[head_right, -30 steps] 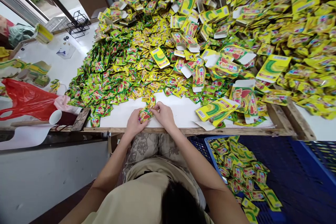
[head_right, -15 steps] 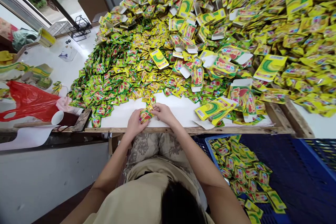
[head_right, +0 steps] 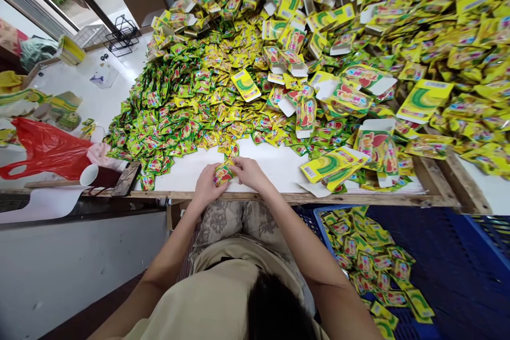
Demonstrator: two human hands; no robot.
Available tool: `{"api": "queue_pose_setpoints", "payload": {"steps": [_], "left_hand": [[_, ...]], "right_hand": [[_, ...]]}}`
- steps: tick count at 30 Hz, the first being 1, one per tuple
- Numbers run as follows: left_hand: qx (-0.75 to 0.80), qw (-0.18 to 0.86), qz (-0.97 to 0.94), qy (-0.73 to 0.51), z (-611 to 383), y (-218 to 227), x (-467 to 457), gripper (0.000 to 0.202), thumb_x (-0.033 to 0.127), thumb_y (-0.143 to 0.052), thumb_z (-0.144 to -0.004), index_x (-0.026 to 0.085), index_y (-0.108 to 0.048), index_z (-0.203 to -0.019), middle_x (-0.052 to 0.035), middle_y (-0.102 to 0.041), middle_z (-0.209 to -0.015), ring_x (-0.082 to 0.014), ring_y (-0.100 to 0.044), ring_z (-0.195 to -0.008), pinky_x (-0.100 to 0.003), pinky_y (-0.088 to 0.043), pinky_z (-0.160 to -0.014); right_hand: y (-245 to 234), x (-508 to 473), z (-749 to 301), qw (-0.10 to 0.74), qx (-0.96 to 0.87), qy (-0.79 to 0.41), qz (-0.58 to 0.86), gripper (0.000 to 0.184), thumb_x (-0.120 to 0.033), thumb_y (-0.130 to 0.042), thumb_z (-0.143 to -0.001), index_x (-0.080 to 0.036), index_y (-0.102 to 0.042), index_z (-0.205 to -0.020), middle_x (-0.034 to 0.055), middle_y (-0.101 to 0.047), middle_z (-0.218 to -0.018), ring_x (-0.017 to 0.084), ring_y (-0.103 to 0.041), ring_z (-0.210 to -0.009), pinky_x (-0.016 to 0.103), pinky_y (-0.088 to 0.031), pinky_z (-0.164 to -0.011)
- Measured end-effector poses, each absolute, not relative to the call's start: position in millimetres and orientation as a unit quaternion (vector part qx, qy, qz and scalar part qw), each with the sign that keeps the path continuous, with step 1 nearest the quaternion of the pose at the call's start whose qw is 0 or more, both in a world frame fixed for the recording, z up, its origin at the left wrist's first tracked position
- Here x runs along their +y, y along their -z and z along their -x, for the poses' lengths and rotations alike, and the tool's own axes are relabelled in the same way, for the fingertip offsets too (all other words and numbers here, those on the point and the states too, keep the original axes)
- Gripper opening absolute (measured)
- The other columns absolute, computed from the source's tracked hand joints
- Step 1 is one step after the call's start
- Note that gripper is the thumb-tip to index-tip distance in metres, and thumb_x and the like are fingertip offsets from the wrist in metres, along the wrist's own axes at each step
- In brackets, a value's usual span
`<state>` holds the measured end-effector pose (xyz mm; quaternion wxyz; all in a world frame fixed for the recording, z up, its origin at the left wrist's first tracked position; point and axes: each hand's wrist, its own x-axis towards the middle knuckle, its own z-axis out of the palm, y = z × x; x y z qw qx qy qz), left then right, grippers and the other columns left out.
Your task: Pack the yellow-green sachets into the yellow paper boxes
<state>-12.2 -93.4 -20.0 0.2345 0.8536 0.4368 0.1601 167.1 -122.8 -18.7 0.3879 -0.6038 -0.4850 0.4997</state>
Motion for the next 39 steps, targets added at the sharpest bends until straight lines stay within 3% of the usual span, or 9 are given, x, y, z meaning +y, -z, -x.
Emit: {"api": "queue_pose_setpoints", "payload": {"steps": [5, 9, 15, 18, 21, 23, 28, 33, 39], "left_hand": [[0.427, 0.233, -0.858, -0.168, 12.6, 19.7, -93.7, 0.051, 0.030, -0.067, -0.071, 0.020, -0.048, -0.118, -0.0074, -0.058, -0.105, -0.0237, -0.054, -0.100, -0.037, -0.045, -0.087], [0.421, 0.230, -0.861, -0.167, 12.5, 18.7, -94.0, 0.052, 0.031, -0.067, -0.072, 0.019, -0.047, -0.118, -0.0079, -0.058, -0.106, -0.0240, -0.054, -0.101, -0.038, -0.045, -0.089], [0.411, 0.243, -0.864, -0.161, 12.8, 17.6, -92.6, 0.050, 0.031, -0.066, -0.072, 0.019, -0.048, -0.118, -0.0077, -0.058, -0.106, -0.0238, -0.054, -0.101, -0.038, -0.045, -0.089], [0.429, 0.256, -0.849, -0.176, 14.1, 18.9, -92.0, 0.051, 0.032, -0.067, -0.072, 0.019, -0.047, -0.118, -0.0079, -0.058, -0.107, -0.0238, -0.055, -0.101, -0.037, -0.045, -0.088], [0.440, 0.272, -0.835, -0.188, 14.9, 20.5, -91.5, 0.052, 0.032, -0.068, -0.072, 0.019, -0.047, -0.117, -0.0078, -0.058, -0.109, -0.0236, -0.055, -0.102, -0.037, -0.046, -0.089], [0.439, 0.277, -0.833, -0.190, 14.8, 21.0, -91.2, 0.052, 0.032, -0.068, -0.071, 0.020, -0.048, -0.117, -0.0075, -0.059, -0.109, -0.0237, -0.055, -0.103, -0.038, -0.046, -0.090], [0.425, 0.272, -0.842, -0.189, 13.7, 20.3, -90.8, 0.051, 0.032, -0.068, -0.071, 0.019, -0.048, -0.117, -0.0076, -0.059, -0.109, -0.0238, -0.055, -0.103, -0.038, -0.045, -0.091], [0.422, 0.263, -0.847, -0.188, 13.5, 20.5, -91.5, 0.050, 0.032, -0.067, -0.072, 0.019, -0.048, -0.116, -0.0078, -0.059, -0.108, -0.0234, -0.055, -0.103, -0.037, -0.045, -0.090], [0.423, 0.259, -0.848, -0.186, 13.7, 20.4, -92.0, 0.050, 0.032, -0.067, -0.072, 0.020, -0.048, -0.117, -0.0074, -0.058, -0.107, -0.0235, -0.055, -0.102, -0.037, -0.045, -0.089]], "right_hand": [[15.8, -120.0, -179.5, 0.374, -0.450, -0.632, 0.508, 0.020, -0.036, -0.051, -0.075, -0.017, -0.057, -0.075, -0.0082, -0.044, -0.048, 0.005, -0.030, -0.033, 0.020, -0.025, -0.035], [8.5, -119.4, -194.1, 0.330, -0.506, -0.647, 0.466, 0.022, -0.034, -0.051, -0.076, -0.016, -0.060, -0.086, -0.0070, -0.049, -0.050, 0.008, -0.043, -0.039, 0.019, -0.034, -0.041], [3.8, -117.1, -193.9, 0.257, -0.665, -0.404, 0.573, 0.014, -0.011, -0.048, -0.076, -0.019, -0.059, -0.072, -0.0017, -0.061, -0.060, 0.013, -0.059, -0.056, 0.022, -0.037, -0.055], [9.5, -119.3, -183.9, 0.271, -0.681, -0.290, 0.615, 0.019, -0.012, -0.051, -0.080, -0.022, -0.062, -0.091, 0.0031, -0.071, -0.083, 0.018, -0.064, -0.072, 0.024, -0.039, -0.060], [17.8, -126.3, -176.2, 0.301, -0.674, -0.256, 0.624, 0.033, -0.015, -0.049, -0.085, -0.023, -0.055, -0.117, 0.0055, -0.071, -0.101, 0.021, -0.066, -0.084, 0.028, -0.044, -0.067], [22.2, -131.4, -174.4, 0.319, -0.686, -0.243, 0.607, 0.035, -0.017, -0.048, -0.087, -0.025, -0.055, -0.121, 0.0053, -0.070, -0.109, 0.021, -0.066, -0.091, 0.029, -0.047, -0.073], [26.1, -136.8, -173.0, 0.308, -0.695, -0.212, 0.614, 0.029, -0.019, -0.052, -0.087, -0.025, -0.062, -0.114, 0.0062, -0.069, -0.111, 0.021, -0.065, -0.094, 0.031, -0.048, -0.081], [23.2, -137.2, -165.1, 0.325, -0.662, -0.193, 0.648, 0.020, -0.018, -0.054, -0.086, -0.021, -0.069, -0.098, 0.0081, -0.068, -0.098, 0.019, -0.063, -0.087, 0.028, -0.047, -0.073], [19.7, -132.5, -162.7, 0.386, -0.576, -0.305, 0.653, 0.020, -0.013, -0.054, -0.079, -0.022, -0.071, -0.086, 0.0026, -0.069, -0.085, 0.015, -0.062, -0.069, 0.029, -0.048, -0.071]]}}
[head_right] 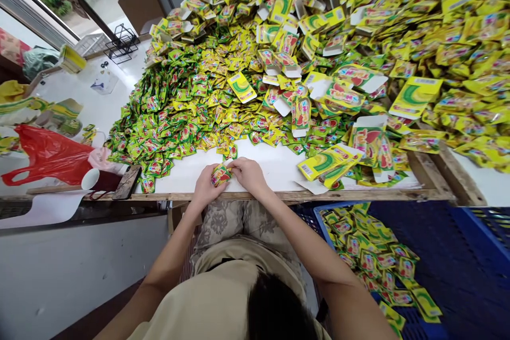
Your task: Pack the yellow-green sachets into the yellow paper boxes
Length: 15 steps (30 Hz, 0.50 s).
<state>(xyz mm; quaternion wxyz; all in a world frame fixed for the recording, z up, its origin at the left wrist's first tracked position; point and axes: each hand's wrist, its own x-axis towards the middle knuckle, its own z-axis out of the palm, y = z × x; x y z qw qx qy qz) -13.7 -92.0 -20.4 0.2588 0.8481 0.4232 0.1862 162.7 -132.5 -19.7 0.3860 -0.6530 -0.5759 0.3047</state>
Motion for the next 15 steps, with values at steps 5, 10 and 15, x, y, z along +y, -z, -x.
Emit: {"api": "queue_pose_setpoints", "payload": {"steps": [5, 10, 15], "left_hand": [[0.438, 0.262, -0.838, -0.195, 14.4, 20.7, -92.7, 0.051, 0.035, -0.068, -0.073, 0.020, -0.048, -0.118, -0.0076, -0.058, -0.109, -0.0236, -0.055, -0.103, -0.038, -0.045, -0.089], [0.448, 0.256, -0.828, -0.220, 13.6, 21.2, -94.7, 0.055, 0.037, -0.072, -0.071, 0.021, -0.048, -0.117, -0.0072, -0.058, -0.107, -0.0235, -0.054, -0.103, -0.037, -0.045, -0.089], [0.471, 0.274, -0.790, -0.281, 4.6, 18.5, -99.6, 0.054, 0.037, -0.073, -0.070, 0.020, -0.048, -0.115, -0.0073, -0.056, -0.107, -0.0226, -0.054, -0.103, -0.037, -0.045, -0.090]], "right_hand": [[22.2, -125.7, -162.8, 0.463, -0.437, -0.516, 0.572, 0.023, -0.028, -0.059, -0.075, -0.020, -0.066, -0.095, 0.0042, -0.071, -0.092, 0.009, -0.055, -0.049, 0.026, -0.049, -0.050], [15.0, -131.9, -155.2, 0.520, -0.387, -0.446, 0.618, 0.037, -0.038, -0.067, -0.069, -0.018, -0.060, -0.099, 0.0068, -0.069, -0.097, 0.009, -0.056, -0.049, 0.027, -0.051, -0.051], [4.8, -136.0, -150.4, 0.489, -0.429, -0.368, 0.665, 0.024, -0.039, -0.062, -0.075, -0.019, -0.061, -0.090, 0.0045, -0.070, -0.088, 0.011, -0.058, -0.049, 0.027, -0.048, -0.052]]}}
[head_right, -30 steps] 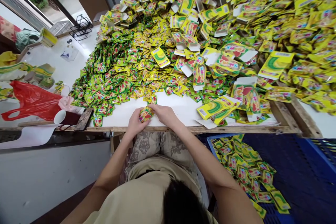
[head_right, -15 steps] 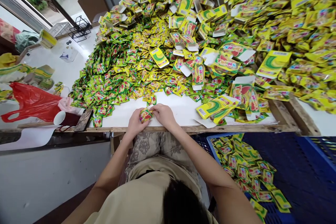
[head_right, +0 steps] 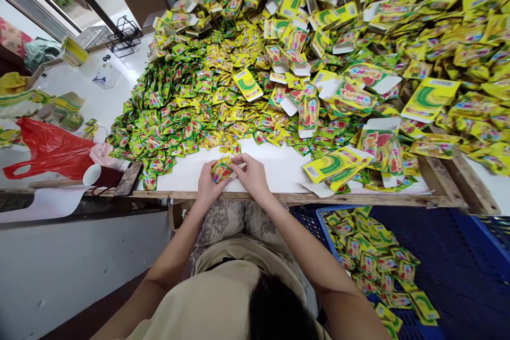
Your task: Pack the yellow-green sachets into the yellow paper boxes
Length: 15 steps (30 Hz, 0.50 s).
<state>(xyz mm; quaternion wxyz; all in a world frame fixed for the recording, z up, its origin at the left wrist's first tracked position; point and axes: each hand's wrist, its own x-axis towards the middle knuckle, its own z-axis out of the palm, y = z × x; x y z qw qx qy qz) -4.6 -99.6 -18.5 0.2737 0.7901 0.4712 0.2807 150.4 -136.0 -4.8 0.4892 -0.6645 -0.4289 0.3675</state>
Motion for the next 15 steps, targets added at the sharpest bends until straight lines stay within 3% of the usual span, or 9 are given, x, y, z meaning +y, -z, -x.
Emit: {"api": "queue_pose_setpoints", "payload": {"steps": [6, 11, 15], "left_hand": [[0.453, 0.427, -0.720, -0.305, -11.1, 22.2, -104.5, 0.048, 0.031, -0.066, -0.077, 0.019, -0.043, -0.118, -0.0079, -0.056, -0.112, -0.0206, -0.057, -0.102, -0.035, -0.047, -0.089], [0.417, 0.506, -0.703, -0.274, -12.7, 32.1, -106.3, 0.036, 0.028, -0.060, -0.080, 0.019, -0.047, -0.113, -0.0039, -0.061, -0.101, -0.0188, -0.059, -0.091, -0.033, -0.049, -0.081], [0.416, 0.482, -0.708, -0.306, -10.9, 22.5, -105.2, 0.050, 0.032, -0.062, -0.081, 0.019, -0.041, -0.124, -0.0073, -0.057, -0.110, -0.0168, -0.059, -0.088, -0.030, -0.049, -0.077]], "right_hand": [[-9.1, -122.2, -169.6, 0.433, -0.531, -0.403, 0.606, 0.016, -0.028, -0.050, -0.082, -0.020, -0.064, -0.085, -0.0002, -0.066, -0.071, 0.011, -0.056, -0.047, 0.024, -0.044, -0.050], [-32.3, -106.9, -184.6, 0.238, -0.628, -0.452, 0.588, 0.020, -0.016, -0.043, -0.082, -0.019, -0.062, -0.079, -0.0041, -0.058, -0.058, 0.008, -0.051, -0.039, 0.019, -0.039, -0.045], [-47.1, -95.6, -188.0, 0.113, -0.684, -0.454, 0.559, 0.020, -0.012, -0.042, -0.083, -0.016, -0.059, -0.074, -0.0023, -0.060, -0.064, 0.006, -0.053, -0.039, 0.018, -0.038, -0.047]]}}
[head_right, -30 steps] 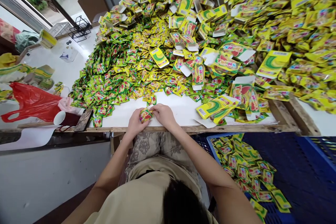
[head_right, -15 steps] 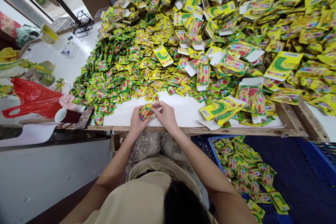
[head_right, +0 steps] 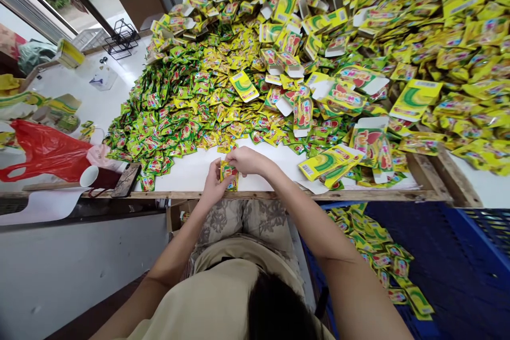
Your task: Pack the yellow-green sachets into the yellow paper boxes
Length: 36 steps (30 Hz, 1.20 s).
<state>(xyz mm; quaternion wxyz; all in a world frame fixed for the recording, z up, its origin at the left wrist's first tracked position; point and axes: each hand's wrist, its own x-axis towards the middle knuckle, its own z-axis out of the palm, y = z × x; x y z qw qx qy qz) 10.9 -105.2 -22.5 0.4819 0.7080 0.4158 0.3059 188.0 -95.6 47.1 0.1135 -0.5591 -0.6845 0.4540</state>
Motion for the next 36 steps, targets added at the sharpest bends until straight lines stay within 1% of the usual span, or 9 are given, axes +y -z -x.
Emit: {"api": "queue_pose_setpoints", "payload": {"steps": [2, 4, 9, 12, 15, 22, 25, 30, 36], "left_hand": [[0.404, 0.430, -0.740, -0.323, -8.8, 11.1, -99.3, 0.049, 0.032, -0.059, -0.083, 0.020, -0.041, -0.127, -0.0090, -0.054, -0.115, -0.0153, -0.058, -0.087, -0.029, -0.049, -0.076], [0.373, 0.372, -0.792, -0.309, -5.7, -1.0, -89.6, 0.035, 0.032, -0.054, -0.086, 0.021, -0.049, -0.119, -0.0081, -0.055, -0.111, -0.0143, -0.058, -0.086, -0.028, -0.048, -0.077], [0.347, 0.290, -0.869, -0.202, 1.0, -21.5, -64.7, 0.015, 0.032, -0.053, -0.087, 0.020, -0.059, -0.092, -0.0035, -0.059, -0.090, -0.0125, -0.056, -0.073, -0.025, -0.044, -0.069], [0.365, 0.262, -0.881, -0.146, -0.7, -28.9, -57.5, 0.020, 0.034, -0.051, -0.087, 0.019, -0.059, -0.077, -0.0027, -0.059, -0.078, -0.0144, -0.054, -0.073, -0.025, -0.038, -0.066], [0.400, 0.259, -0.875, -0.081, -7.0, -35.4, -52.3, 0.035, 0.035, -0.041, -0.091, 0.018, -0.056, -0.064, -0.0019, -0.057, -0.066, -0.0146, -0.050, -0.065, -0.026, -0.032, -0.060], [0.447, 0.250, -0.859, 0.015, -22.9, -41.9, -39.5, 0.040, 0.038, -0.045, -0.087, 0.018, -0.050, -0.053, -0.0009, -0.052, -0.054, -0.0133, -0.042, -0.054, -0.027, -0.022, -0.054], [0.464, 0.230, -0.855, 0.000, -24.6, -41.2, -41.3, 0.035, 0.037, -0.051, -0.085, 0.018, -0.052, -0.054, -0.0014, -0.056, -0.058, -0.0140, -0.046, -0.057, -0.027, -0.024, -0.055], [0.453, 0.237, -0.854, -0.097, -19.8, -37.3, -50.8, 0.007, 0.027, -0.058, -0.081, 0.021, -0.062, -0.080, -0.0007, -0.066, -0.081, -0.0140, -0.056, -0.069, -0.024, -0.036, -0.062], [0.374, 0.232, -0.897, -0.043, -7.9, -30.0, -53.7, 0.025, 0.036, -0.047, -0.090, 0.021, -0.066, -0.084, -0.0034, -0.064, -0.083, -0.0163, -0.057, -0.077, -0.027, -0.041, -0.069]], "right_hand": [[-50.0, -94.1, -187.2, 0.093, -0.699, -0.445, 0.552, 0.020, -0.013, -0.042, -0.085, -0.016, -0.058, -0.073, -0.0014, -0.063, -0.068, 0.006, -0.054, -0.040, 0.018, -0.037, -0.048], [-49.6, -96.8, -184.4, 0.098, -0.690, -0.439, 0.567, 0.019, -0.015, -0.042, -0.087, -0.017, -0.058, -0.076, -0.0014, -0.065, -0.068, 0.006, -0.054, -0.041, 0.018, -0.037, -0.050], [-38.0, -111.3, -174.7, 0.220, -0.626, -0.365, 0.653, 0.009, -0.019, -0.053, -0.085, -0.019, -0.055, -0.094, -0.0017, -0.066, -0.068, 0.010, -0.056, -0.050, 0.021, -0.037, -0.056], [-30.8, -114.7, -172.2, 0.262, -0.624, -0.327, 0.659, 0.003, -0.021, -0.059, -0.083, -0.020, -0.056, -0.085, 0.0003, -0.067, -0.073, 0.012, -0.059, -0.062, 0.021, -0.037, -0.060], [-28.4, -114.0, -171.5, 0.250, -0.631, -0.297, 0.671, 0.006, -0.026, -0.059, -0.083, -0.020, -0.059, -0.082, 0.0025, -0.068, -0.078, 0.015, -0.060, -0.070, 0.022, -0.036, -0.062], [-31.9, -113.0, -166.5, 0.165, -0.646, -0.243, 0.704, 0.019, -0.026, -0.044, -0.089, -0.022, -0.060, -0.099, 0.0061, -0.070, -0.087, 0.019, -0.061, -0.074, 0.025, -0.032, -0.058], [-30.9, -109.8, -166.4, 0.140, -0.647, -0.236, 0.711, 0.020, -0.027, -0.044, -0.089, -0.022, -0.061, -0.099, 0.0067, -0.070, -0.089, 0.020, -0.061, -0.077, 0.026, -0.031, -0.058], [-31.4, -104.4, -171.9, 0.124, -0.654, -0.269, 0.696, 0.020, -0.034, -0.049, -0.089, -0.023, -0.064, -0.096, 0.0058, -0.070, -0.090, 0.019, -0.061, -0.082, 0.025, -0.033, -0.061], [-38.3, -116.1, -172.8, 0.123, -0.679, -0.274, 0.670, 0.023, -0.037, -0.051, -0.090, -0.021, -0.066, -0.095, 0.0061, -0.068, -0.088, 0.019, -0.062, -0.083, 0.025, -0.038, -0.067]]}}
